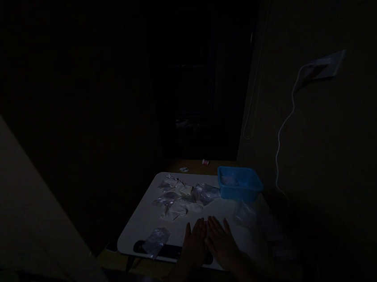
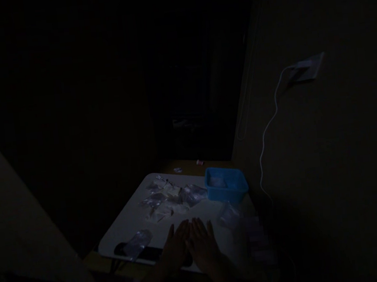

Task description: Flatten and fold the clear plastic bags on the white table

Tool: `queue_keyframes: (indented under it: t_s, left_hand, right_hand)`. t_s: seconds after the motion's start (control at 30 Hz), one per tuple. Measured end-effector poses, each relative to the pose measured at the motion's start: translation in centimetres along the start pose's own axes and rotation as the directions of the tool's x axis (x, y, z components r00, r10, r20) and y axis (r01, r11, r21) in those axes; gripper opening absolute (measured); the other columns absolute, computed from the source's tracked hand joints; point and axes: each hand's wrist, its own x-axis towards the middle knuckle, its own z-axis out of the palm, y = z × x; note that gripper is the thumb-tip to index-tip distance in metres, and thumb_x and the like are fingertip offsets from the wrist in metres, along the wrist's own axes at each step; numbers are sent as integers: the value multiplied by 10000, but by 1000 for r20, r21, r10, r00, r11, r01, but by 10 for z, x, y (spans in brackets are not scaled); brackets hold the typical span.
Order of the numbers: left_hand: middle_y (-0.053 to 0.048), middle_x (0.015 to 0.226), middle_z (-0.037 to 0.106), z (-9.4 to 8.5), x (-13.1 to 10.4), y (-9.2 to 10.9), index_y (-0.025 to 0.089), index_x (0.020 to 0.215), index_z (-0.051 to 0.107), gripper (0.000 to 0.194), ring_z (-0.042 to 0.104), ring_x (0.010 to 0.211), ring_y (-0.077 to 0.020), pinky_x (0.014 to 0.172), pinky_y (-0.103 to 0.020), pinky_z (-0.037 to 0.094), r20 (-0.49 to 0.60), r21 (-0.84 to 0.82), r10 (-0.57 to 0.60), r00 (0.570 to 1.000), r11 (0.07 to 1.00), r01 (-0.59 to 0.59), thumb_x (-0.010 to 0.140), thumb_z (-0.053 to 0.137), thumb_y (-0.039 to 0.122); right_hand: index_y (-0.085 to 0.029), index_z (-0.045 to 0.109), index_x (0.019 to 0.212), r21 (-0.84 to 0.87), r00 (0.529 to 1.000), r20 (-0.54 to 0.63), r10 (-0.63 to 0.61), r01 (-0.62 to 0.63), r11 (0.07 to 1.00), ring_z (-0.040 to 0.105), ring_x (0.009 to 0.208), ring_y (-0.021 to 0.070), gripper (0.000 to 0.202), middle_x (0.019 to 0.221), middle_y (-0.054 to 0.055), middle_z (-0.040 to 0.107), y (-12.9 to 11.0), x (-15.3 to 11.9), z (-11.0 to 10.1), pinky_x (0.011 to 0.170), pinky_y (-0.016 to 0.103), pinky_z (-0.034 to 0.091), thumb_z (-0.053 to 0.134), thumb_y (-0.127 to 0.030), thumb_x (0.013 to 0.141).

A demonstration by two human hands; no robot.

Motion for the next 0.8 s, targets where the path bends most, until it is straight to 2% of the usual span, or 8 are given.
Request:
queue_keyframes:
  t_s: [0.1, 0.27, 0.33, 0.43, 0.53, 0.67, 0.73, 0.8]
  left_hand:
    - [-90, 1358, 283, -1, 0, 0, 151, 1320, 247, 476, 252, 1239, -230, 972, -486, 199, -1, -11, -8, 1000, 1000, 8, 871, 226, 305]
    - [-80, 1343, 318, 1, 0, 1, 161, 1306, 287, 449, 279, 1228, -218, 968, -475, 211, -53, 11, -18, 998, 1000, 19, 883, 203, 290]
    - [-80, 1349, 306, 2, 1, 0, 163, 1311, 270, 450, 272, 1232, -214, 969, -479, 205, -55, 6, -13, 998, 1000, 13, 887, 195, 293]
    - [-87, 1355, 294, 4, 1, -1, 157, 1321, 241, 457, 261, 1236, -219, 968, -494, 200, -41, -8, -5, 999, 1000, 4, 888, 194, 296]
    - [-88, 1353, 300, 6, 0, -1, 156, 1325, 230, 460, 252, 1240, -220, 969, -497, 202, -46, -3, -8, 999, 1000, 8, 888, 199, 298]
    - [-85, 1379, 237, 6, -1, -1, 156, 1345, 137, 484, 229, 1249, -214, 967, -490, 212, -68, -11, -5, 998, 1000, 4, 882, 203, 284]
    - [-88, 1388, 209, 6, -1, -1, 155, 1351, 88, 508, 215, 1254, -216, 967, -477, 223, -83, -9, -14, 996, 1000, 13, 875, 223, 268]
    - [-98, 1388, 209, 4, -2, -1, 151, 1351, 88, 526, 205, 1257, -225, 967, -467, 231, -91, -5, -26, 995, 1000, 26, 868, 254, 276]
  right_hand:
    - [-141, 296, 1296, -6, 997, 12, 72, -72, 997, 156, 1273, 213, 509, 1364, 89, 257, 3, -3, 3, 1017, 499, 29, 163, -397, 877]
    - [-132, 409, 1233, -28, 979, -22, 205, -205, 978, 223, 1249, 258, 461, 1336, 132, 315, 26, -11, 1, 987, 539, 65, 254, -351, 858]
    - [-150, 459, 1192, 15, 975, -41, 218, -218, 976, 284, 1222, 244, 414, 1300, 118, 388, 33, -8, -5, 990, 495, 138, 294, -299, 843]
    - [-176, 496, 1145, 144, 986, -34, 163, -157, 977, 426, 1106, 186, 389, 1188, 80, 512, 38, 9, -19, 949, 341, 281, 388, -196, 771]
    - [-206, 541, 1063, 218, 993, 91, 79, -98, 971, 473, 1033, 165, 394, 1087, 43, 571, 36, 34, -33, 899, 288, 324, 462, -119, 687]
    - [-215, 575, 973, 193, 951, 309, 23, -86, 977, 527, 943, 190, 343, 969, 32, 611, 30, 61, -40, 823, 311, 378, 569, -122, 642]
    - [-199, 582, 936, 202, 934, 358, 14, -92, 975, 556, 860, 178, 277, 906, 27, 616, 30, 70, -38, 765, 312, 416, 605, -158, 663]
    - [-172, 554, 971, 224, 922, 387, -2, -92, 970, 556, 835, 162, 237, 940, 34, 589, 32, 76, -35, 739, 328, 444, 572, -247, 747]
